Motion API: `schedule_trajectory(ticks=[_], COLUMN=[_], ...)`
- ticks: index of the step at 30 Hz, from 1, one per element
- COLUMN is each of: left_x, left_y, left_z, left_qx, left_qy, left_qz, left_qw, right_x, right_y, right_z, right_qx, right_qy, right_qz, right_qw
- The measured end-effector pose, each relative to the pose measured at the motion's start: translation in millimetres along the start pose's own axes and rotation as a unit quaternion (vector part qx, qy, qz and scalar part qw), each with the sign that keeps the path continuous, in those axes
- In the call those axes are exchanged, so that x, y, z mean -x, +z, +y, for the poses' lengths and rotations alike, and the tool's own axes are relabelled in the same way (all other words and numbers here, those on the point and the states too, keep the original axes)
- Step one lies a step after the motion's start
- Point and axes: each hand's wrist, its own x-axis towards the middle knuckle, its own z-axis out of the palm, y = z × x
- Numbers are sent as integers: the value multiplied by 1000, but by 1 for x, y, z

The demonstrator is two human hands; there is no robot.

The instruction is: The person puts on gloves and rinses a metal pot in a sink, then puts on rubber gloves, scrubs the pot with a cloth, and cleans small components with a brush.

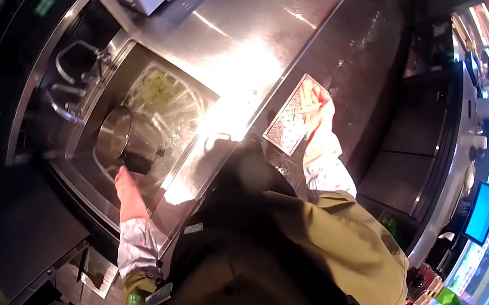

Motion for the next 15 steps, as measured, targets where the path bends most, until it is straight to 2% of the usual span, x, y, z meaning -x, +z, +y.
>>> schedule_trajectory(ticks=[1,3,5,6,9,11,13,14,15], left_x=[14,53,97,116,125,135,157,169,173], left_y=[-10,-26,-44,-51,-15,-20,-43,-54,-61], left_z=[5,23,63,93,73,94,191,237,278], left_qx=[140,383,575,617,605,594,564,529,535], left_qy=[-28,-68,-50,-38,-5,-8,-31,-13,-7], left_qz=[30,113,227,306,344,340,313,293,269], left_qw=[989,915,785,724,719,729,764,796,801], right_x=[-13,-50,-73,-87,-127,-134,-138,-138,-137], right_y=[-12,-31,-32,-32,-29,-17,-19,-20,-22], right_z=[0,2,24,36,68,75,82,85,87], right_qx=[20,16,46,48,81,32,20,19,17], right_qy=[14,65,108,123,168,177,186,190,193], right_qz=[36,93,76,72,56,136,151,153,155], right_qw=[999,993,990,989,981,974,971,970,969])
